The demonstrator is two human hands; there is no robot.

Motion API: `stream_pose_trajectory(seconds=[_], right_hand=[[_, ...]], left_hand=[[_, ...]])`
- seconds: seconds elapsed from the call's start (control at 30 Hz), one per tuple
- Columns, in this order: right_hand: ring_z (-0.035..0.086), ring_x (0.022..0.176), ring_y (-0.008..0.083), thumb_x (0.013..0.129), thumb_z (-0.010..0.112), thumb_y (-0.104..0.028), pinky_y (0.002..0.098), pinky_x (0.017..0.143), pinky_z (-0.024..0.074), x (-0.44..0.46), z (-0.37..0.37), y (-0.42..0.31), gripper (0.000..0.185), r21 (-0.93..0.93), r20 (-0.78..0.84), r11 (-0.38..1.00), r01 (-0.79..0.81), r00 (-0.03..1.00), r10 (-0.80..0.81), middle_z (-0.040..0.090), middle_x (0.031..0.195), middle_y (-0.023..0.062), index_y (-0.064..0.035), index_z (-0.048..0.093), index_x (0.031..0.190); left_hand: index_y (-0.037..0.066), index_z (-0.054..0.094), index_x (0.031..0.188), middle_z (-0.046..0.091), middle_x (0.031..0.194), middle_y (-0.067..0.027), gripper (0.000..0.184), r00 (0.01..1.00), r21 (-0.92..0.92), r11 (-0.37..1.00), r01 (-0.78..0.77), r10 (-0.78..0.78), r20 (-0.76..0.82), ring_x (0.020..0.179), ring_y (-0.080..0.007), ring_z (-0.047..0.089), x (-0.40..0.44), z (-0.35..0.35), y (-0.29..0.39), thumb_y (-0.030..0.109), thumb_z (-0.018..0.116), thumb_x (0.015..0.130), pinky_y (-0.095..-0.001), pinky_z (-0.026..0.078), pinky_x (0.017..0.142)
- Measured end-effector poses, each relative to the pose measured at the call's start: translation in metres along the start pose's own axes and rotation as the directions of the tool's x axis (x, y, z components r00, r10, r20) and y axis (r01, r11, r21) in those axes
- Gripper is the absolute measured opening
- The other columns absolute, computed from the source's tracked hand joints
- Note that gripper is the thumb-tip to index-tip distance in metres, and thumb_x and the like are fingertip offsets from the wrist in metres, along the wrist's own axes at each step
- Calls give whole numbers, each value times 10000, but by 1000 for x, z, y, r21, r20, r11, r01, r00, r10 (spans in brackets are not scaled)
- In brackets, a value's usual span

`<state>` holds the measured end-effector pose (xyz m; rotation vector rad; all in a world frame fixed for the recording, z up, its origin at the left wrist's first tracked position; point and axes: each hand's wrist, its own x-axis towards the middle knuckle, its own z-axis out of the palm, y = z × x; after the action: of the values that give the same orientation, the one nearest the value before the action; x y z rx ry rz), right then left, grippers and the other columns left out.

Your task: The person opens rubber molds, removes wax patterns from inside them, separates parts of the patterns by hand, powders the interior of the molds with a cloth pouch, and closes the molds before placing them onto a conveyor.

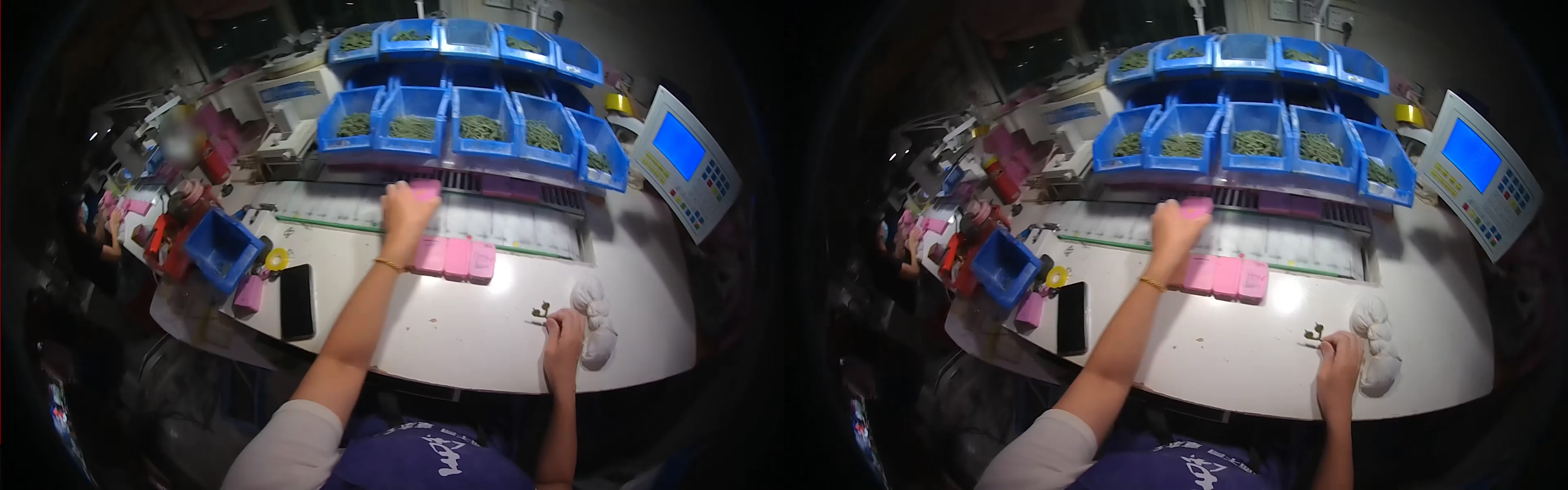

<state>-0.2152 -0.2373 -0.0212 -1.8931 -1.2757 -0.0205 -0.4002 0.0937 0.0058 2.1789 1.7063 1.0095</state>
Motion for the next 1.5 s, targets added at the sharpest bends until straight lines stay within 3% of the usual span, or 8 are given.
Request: stream_pose_trajectory(seconds=[0.2, 0.27, 0.37, 0.4, 0.47, 0.6, 1.1, 1.5], right_hand=[[498, 1082, 290, 983, 513, -72, 347, 996, 383, -18, 10, 60, 137, 160, -12, 982, -101, 994, 105, 515, 1133, 166, 45, 533, 1052], [572, 1145, 314, 1027, 503, -219, 379, 997, 456, -18, -6, 8, 374, 189, 105, 914, -360, 933, 346, 574, 1300, 250, 62, 609, 1249], [617, 1024, 297, 1023, 505, -164, 357, 933, 494, -12, 0, -43, 338, 315, 125, 869, -381, 924, 360, 630, 1178, 245, 85, 604, 1228], [621, 988, 283, 1019, 510, -146, 357, 905, 502, -16, 7, -54, 328, 287, 116, 900, -330, 944, 309, 642, 1139, 225, 84, 598, 1235], [628, 947, 255, 1014, 519, -140, 353, 838, 523, -21, 25, -82, 327, 397, 230, 771, -497, 868, 441, 656, 1088, 190, 80, 587, 1246], [634, 942, 271, 1010, 517, -152, 360, 835, 522, -39, 65, -61, 312, 428, 129, 900, -78, 991, 24, 668, 1046, 195, 63, 603, 1218], [606, 1086, 274, 994, 583, -168, 382, 987, 463, -28, 34, -51, 309, 585, 389, 748, -313, 918, 80, 616, 1215, 195, -20, 609, 1264], [613, 909, 125, 928, 633, -97, 257, 819, 492, -16, 29, -115, 282, 647, 576, 503, -573, 799, 171, 677, 978, 85, 90, 652, 1138]], left_hand=[[-116, 473, 1313, 564, 1248, -291, 766, 971, 380, 924, -53, 136, -195, 1134, -387, 553, -19, 45, 2, 446, 659, 827, -454, 465, 983], [-110, 492, 1254, 567, 1187, -302, 583, 939, 246, 952, -182, 242, -243, 1092, -407, 567, -54, 14, 2, 294, 651, 865, -428, 505, 914], [-27, 565, 1034, 603, 992, -216, 287, 857, -425, 902, 77, 158, 490, 970, -371, 600, -125, -47, 21, 151, 679, 839, -448, 472, 861], [-9, 636, 1057, 639, 1017, -200, 330, 833, -721, 639, -268, 529, 160, 991, -362, 608, -157, -4, 7, 199, 725, 817, -437, 467, 893], [-26, 683, 1051, 700, 1004, -160, 299, 840, -717, 653, -243, 512, 181, 952, -287, 667, -208, -34, 23, 186, 719, 843, -372, 508, 872], [-52, 682, 860, 687, 742, -122, 241, 880, -884, 433, 177, 333, 340, 674, -145, 623, -226, -78, 42, 185, 704, 819, -309, 501, 672], [-69, 683, 700, 641, 578, -82, 236, 773, -857, 219, 467, 368, 516, 451, -137, 611, -220, -82, 25, 128, 698, 829, -243, 479, 428], [-18, 683, 1054, 698, 915, -79, 285, 544, -640, 243, 729, 361, 757, 746, -129, 676, -214, -109, 0, 239, 570, 1006, -265, 555, 709]])
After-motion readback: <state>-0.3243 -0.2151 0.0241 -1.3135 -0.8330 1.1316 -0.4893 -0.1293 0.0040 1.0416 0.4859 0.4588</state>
